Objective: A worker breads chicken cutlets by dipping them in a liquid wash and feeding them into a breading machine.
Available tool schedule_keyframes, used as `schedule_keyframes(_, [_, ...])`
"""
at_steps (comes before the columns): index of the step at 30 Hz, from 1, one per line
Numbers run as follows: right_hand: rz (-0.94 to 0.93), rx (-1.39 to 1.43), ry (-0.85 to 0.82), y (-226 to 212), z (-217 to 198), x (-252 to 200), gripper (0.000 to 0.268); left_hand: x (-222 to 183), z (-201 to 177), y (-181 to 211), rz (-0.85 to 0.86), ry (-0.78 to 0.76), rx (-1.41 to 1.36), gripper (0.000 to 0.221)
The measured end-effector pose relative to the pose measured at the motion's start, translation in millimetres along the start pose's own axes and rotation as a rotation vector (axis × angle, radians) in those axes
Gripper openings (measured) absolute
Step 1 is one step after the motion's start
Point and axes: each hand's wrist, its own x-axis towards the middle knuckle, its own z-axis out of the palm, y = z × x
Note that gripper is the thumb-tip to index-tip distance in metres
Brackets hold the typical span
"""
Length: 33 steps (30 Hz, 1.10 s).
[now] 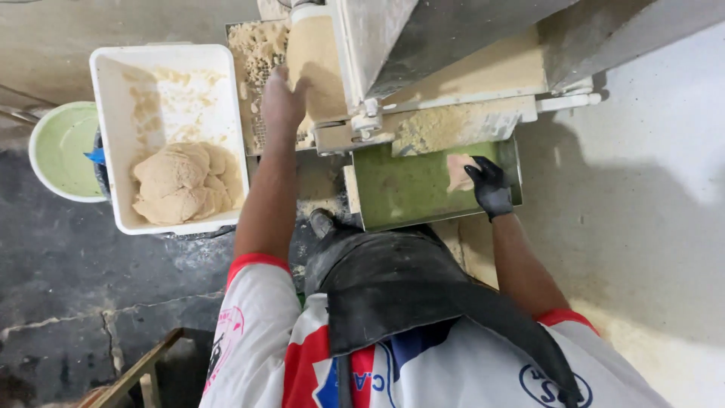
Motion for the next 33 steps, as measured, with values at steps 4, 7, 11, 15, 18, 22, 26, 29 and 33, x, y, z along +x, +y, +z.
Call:
schedule_keyframes(4, [-0.219,-0.049,-0.003,-26.0,-28.5,10.6,0.032,40.5,34.4,23.2,-0.254,-0.209,-0.077,0.055])
schedule_keyframes(7, [-0.126,-0.017,-0.055,-27.2,-39.8,18.2,0.044,72.2,55.9,-16.1,-0.204,-0.219,0.093,0.037])
schedule_keyframes(11, [0.017,0.398,-0.055,-71.4,-81.6,27.6,0.041,67.5,36.6,-8.7,-0.187,-0.163,0.105,0.035])
schedule_keyframes(15, [0.084,0.804,-0.183,-91.3,-100.4,35.1,0.046,48.0,16.1,22.1,-0.181,-0.090,-0.026,0.016])
schedule_keyframes(18, [0.107,0.576,-0.239,-71.4,-79.8,39.7,0.055,48.8,4.8,31.3,-0.026,0.038,0.036,0.030])
schedule_keyframes(22, [0.268,0.395,-0.312,-57.7,-55.3,38.0,0.054,58.9,-4.3,53.2,0.050,0.115,0.166,0.010])
schedule_keyframes(26, [0.086,0.331,-0.272,-41.9,-51.3,26.4,0.025,66.9,-21.4,81.6,0.110,0.130,0.343,0.008])
schedule_keyframes(29, [-0.033,0.510,-0.250,-52.7,-71.4,24.4,0.013,41.3,-46.2,135.7,0.132,0.133,0.388,0.027])
schedule_keyframes(33, [-0.247,0.309,-0.392,-16.9,-55.8,23.4,0.033,18.6,-73.7,163.7,0.097,0.089,0.506,0.029])
